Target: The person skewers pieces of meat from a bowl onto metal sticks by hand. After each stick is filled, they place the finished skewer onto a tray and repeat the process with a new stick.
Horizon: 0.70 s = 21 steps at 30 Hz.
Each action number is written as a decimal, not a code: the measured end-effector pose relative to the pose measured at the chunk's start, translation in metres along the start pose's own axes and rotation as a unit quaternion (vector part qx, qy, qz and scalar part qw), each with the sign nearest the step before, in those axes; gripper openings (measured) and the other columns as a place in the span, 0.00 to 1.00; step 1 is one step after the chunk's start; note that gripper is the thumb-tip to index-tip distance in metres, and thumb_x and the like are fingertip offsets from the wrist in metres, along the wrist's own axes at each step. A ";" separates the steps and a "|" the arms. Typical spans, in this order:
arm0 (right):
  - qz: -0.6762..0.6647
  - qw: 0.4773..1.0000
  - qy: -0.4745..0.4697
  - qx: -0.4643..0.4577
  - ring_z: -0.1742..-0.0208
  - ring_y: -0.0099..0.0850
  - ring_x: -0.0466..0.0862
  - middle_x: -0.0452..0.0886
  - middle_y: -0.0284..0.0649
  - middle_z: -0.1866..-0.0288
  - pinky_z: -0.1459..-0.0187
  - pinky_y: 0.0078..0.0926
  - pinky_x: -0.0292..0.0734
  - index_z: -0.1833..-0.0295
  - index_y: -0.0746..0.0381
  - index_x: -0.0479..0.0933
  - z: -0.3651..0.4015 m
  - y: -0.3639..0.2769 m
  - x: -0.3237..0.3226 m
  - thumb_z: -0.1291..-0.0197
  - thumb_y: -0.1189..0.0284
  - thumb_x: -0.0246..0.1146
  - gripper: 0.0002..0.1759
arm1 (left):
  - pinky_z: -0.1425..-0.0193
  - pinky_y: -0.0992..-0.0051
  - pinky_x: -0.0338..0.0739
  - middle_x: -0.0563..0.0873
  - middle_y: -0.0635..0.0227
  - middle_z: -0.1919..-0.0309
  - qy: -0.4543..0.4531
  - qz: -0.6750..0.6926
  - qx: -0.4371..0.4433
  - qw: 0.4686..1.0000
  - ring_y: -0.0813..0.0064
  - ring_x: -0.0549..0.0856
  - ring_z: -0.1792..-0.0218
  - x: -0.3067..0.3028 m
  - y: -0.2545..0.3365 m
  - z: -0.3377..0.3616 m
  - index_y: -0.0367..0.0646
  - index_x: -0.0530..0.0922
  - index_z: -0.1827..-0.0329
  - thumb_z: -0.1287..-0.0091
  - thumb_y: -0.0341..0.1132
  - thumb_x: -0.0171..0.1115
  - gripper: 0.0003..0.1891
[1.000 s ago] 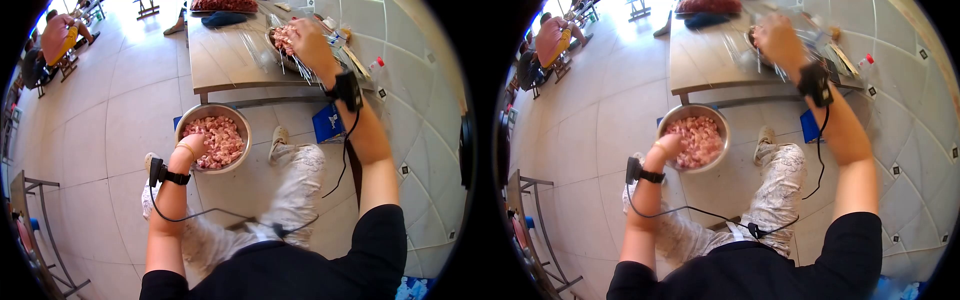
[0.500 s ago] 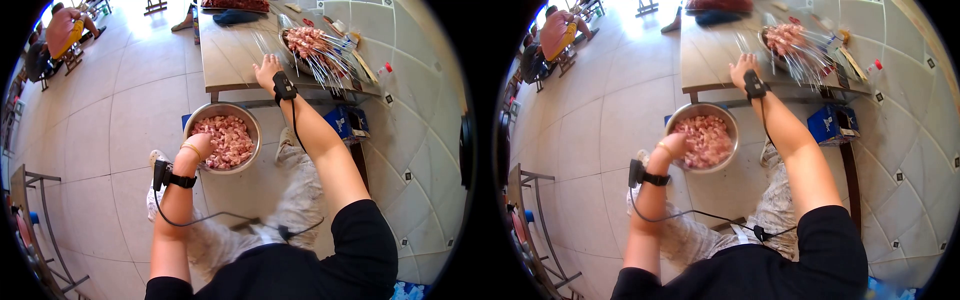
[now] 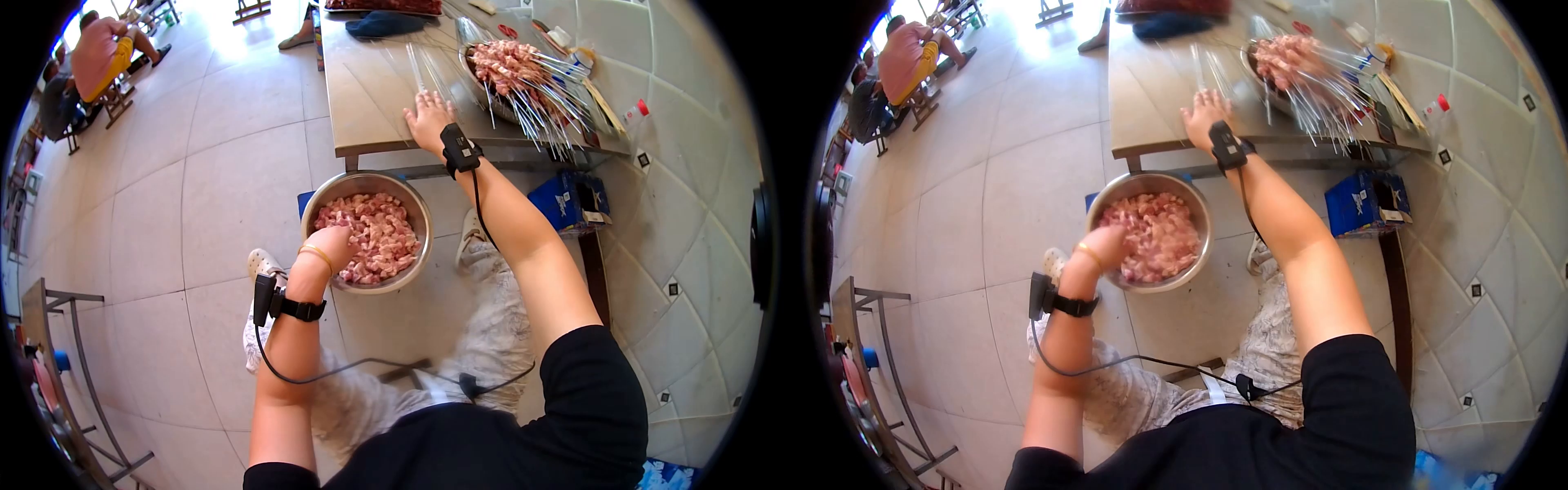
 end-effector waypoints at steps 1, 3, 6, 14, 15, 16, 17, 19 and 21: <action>-0.008 1.000 -0.013 -0.017 0.21 0.40 0.51 0.56 0.48 0.24 0.24 0.46 0.39 0.27 0.65 0.58 0.000 -0.003 0.000 0.30 0.52 0.40 0.34 | 0.47 0.60 0.77 0.85 0.48 0.59 -0.003 0.001 0.002 1.000 0.52 0.84 0.54 0.001 0.001 0.000 0.36 0.82 0.61 0.37 0.39 0.57 0.14; -0.024 0.998 -0.039 -0.053 0.21 0.40 0.50 0.55 0.48 0.23 0.24 0.46 0.38 0.27 0.64 0.59 0.000 -0.010 0.000 0.29 0.51 0.40 0.34 | 0.47 0.60 0.77 0.85 0.48 0.59 -0.007 -0.003 0.006 1.000 0.52 0.84 0.54 0.006 -0.002 -0.005 0.36 0.83 0.61 0.38 0.39 0.57 0.14; -0.086 0.985 0.104 -0.111 0.36 0.47 0.71 0.74 0.51 0.40 0.33 0.44 0.61 0.39 0.64 0.71 -0.008 -0.002 -0.015 0.34 0.60 0.50 0.24 | 0.47 0.60 0.77 0.85 0.48 0.59 -0.013 -0.004 0.009 1.000 0.52 0.84 0.54 0.010 -0.002 -0.008 0.36 0.83 0.62 0.39 0.38 0.57 0.14; -0.035 0.976 0.172 0.129 0.48 0.50 0.80 0.80 0.56 0.53 0.47 0.42 0.76 0.52 0.68 0.77 -0.012 0.073 -0.030 0.42 0.62 0.61 0.21 | 0.46 0.60 0.77 0.85 0.48 0.59 -0.014 0.003 0.003 1.000 0.53 0.83 0.53 0.009 -0.002 -0.008 0.35 0.83 0.61 0.39 0.39 0.59 0.14; -0.025 0.977 0.156 0.144 0.48 0.50 0.80 0.80 0.56 0.53 0.47 0.41 0.76 0.52 0.69 0.77 -0.015 0.074 -0.031 0.43 0.61 0.62 0.21 | 0.46 0.61 0.77 0.85 0.49 0.59 -0.015 0.004 0.006 1.000 0.53 0.83 0.53 0.008 0.000 -0.007 0.36 0.83 0.61 0.39 0.39 0.59 0.14; -0.016 0.977 0.140 0.159 0.48 0.50 0.81 0.81 0.57 0.53 0.46 0.41 0.76 0.53 0.69 0.78 -0.020 0.075 -0.032 0.43 0.61 0.63 0.22 | 0.46 0.61 0.77 0.85 0.49 0.59 -0.017 0.004 0.008 1.000 0.53 0.83 0.53 0.006 0.003 -0.006 0.36 0.83 0.61 0.39 0.39 0.60 0.14; -0.007 0.977 0.124 0.174 0.49 0.50 0.81 0.81 0.57 0.54 0.46 0.41 0.76 0.53 0.69 0.79 -0.023 0.076 -0.032 0.43 0.60 0.63 0.22 | 0.46 0.61 0.77 0.85 0.48 0.59 -0.016 0.002 0.008 1.000 0.53 0.83 0.53 0.005 0.004 -0.005 0.36 0.83 0.61 0.39 0.39 0.59 0.14; -0.007 0.982 0.096 0.164 0.52 0.50 0.83 0.82 0.58 0.59 0.47 0.41 0.77 0.55 0.68 0.80 -0.034 0.078 -0.026 0.43 0.60 0.59 0.21 | 0.46 0.61 0.77 0.85 0.48 0.59 -0.013 -0.001 0.008 1.000 0.53 0.83 0.53 0.004 0.007 -0.004 0.35 0.83 0.61 0.39 0.39 0.59 0.14; -0.022 0.984 0.053 0.170 0.56 0.50 0.84 0.82 0.58 0.62 0.50 0.42 0.78 0.57 0.68 0.81 -0.059 0.092 -0.001 0.41 0.61 0.55 0.21 | 0.46 0.61 0.76 0.85 0.48 0.59 -0.008 0.001 0.011 1.000 0.52 0.83 0.53 0.002 0.007 -0.003 0.35 0.83 0.61 0.39 0.39 0.59 0.14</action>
Point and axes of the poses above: each hand's wrist, its own z-axis away from the middle knuckle, its own x-axis out of the palm, y = z × x, the point moved 7 cm from there along -z, towards the middle knuckle
